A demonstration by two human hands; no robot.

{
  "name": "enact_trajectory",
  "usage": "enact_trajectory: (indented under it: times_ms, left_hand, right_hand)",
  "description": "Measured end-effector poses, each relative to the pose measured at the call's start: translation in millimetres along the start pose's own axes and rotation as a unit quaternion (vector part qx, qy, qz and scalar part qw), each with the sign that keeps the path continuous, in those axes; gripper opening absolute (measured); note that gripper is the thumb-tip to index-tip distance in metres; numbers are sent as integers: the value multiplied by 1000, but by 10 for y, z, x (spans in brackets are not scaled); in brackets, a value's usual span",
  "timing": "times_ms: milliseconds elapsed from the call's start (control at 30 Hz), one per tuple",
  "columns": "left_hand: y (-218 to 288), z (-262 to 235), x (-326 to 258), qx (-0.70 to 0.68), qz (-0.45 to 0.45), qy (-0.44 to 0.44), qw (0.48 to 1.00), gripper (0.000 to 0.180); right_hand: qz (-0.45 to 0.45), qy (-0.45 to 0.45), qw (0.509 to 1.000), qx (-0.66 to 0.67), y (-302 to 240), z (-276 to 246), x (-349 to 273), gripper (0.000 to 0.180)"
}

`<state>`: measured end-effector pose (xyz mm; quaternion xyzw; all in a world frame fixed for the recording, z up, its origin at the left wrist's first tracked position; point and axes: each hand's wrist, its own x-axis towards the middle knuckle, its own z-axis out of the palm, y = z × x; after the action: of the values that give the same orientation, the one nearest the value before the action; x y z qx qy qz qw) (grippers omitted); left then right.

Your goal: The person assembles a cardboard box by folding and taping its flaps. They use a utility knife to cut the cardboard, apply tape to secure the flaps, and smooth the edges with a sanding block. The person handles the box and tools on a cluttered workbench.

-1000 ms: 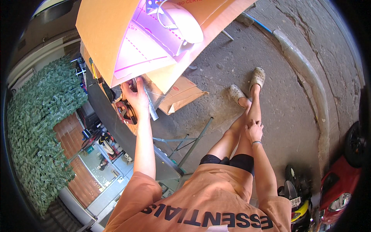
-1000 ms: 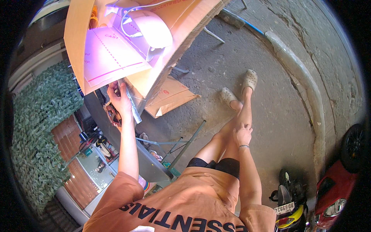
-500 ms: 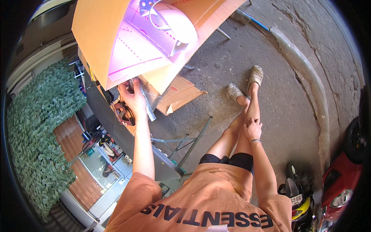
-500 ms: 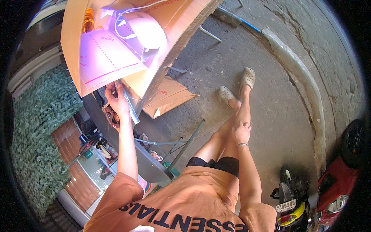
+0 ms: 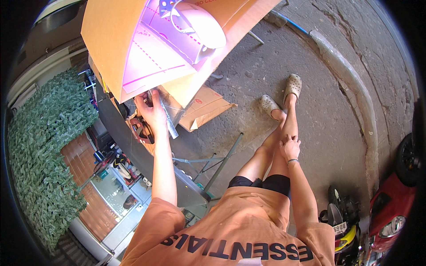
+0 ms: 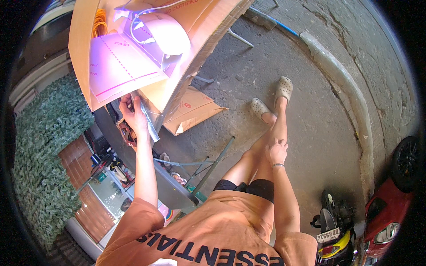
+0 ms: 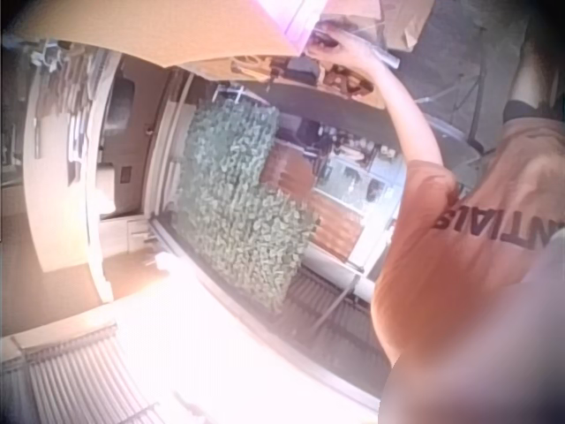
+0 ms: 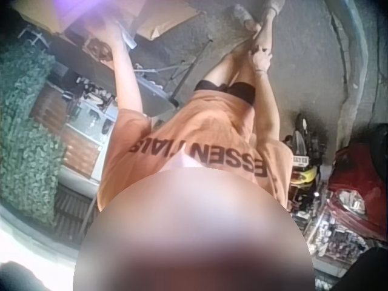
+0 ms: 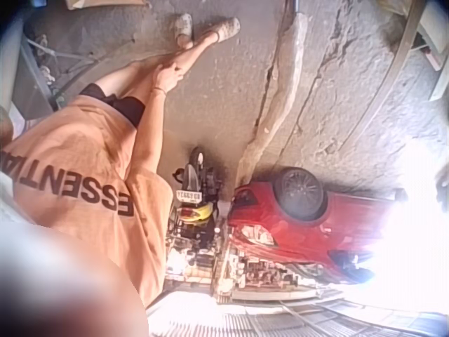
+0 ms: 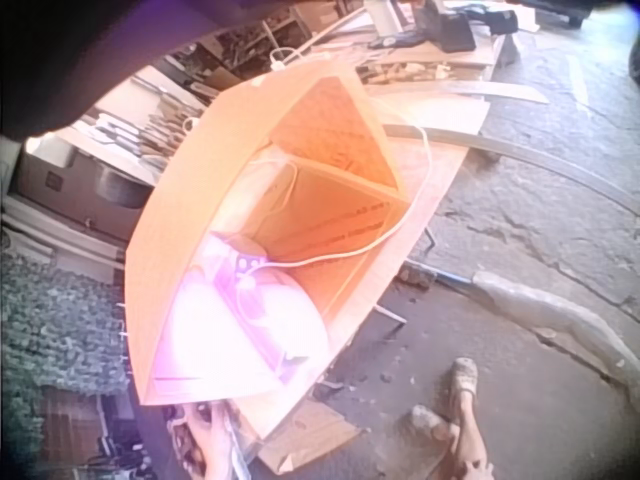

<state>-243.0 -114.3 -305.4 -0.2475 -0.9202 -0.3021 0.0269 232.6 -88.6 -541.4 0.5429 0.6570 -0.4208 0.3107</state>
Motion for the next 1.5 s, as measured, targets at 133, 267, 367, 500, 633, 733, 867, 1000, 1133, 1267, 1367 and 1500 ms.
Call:
enact_trajectory:
  times_ms: [133,267,367,500,633,733,867,1000,1133,1267,1367,1500]
  left_hand:
    - [13,-1,-2,0,5,1,1000,37]
    - [8,0,0,4,6,1,1000,35]
    - [1,3,2,-3,3,2,1000,35]
    - [7,0,1,2,4,3,1000,37]
    - [28,0,-6,4,2,1,1000,38]
    - [40,2,-8,4,1,2,1000,38]
    - [58,3,-6,15,4,3,1000,38]
    - [68,7,-11,0,8,3,1000,37]
    - [42,6,-9,1,5,2,1000,36]
    - [-2,8,6,-3,18,2,1000,34]
    - [-9,5,7,9,27,4,1000,33]
    - [21,3,-7,4,11,5,1000,32]
  right_hand:
    - [9,-14,1000,2,-22,-30,-11,60]
    - [4,-8,1000,2,-36,-47,-16,63]
    - [5,-8,1000,2,-37,-43,-15,62]
    - [5,-10,1000,1,-34,-32,-11,59]
    - [8,-11,1000,-2,-36,-29,-11,59]
    - [9,-10,1000,0,-43,-38,-15,58]
    - [5,-14,1000,1,-53,-58,-20,64]
    - [7,-16,1000,0,-62,-75,-23,63]
    - [10,-16,1000,-12,-72,-83,-31,62]
    - [7,-11,1000,-2,-80,-93,-44,62]
    - [6,-11,1000,1,-83,-103,-49,62]
    - [6,-15,1000,-2,-78,-107,-47,61]
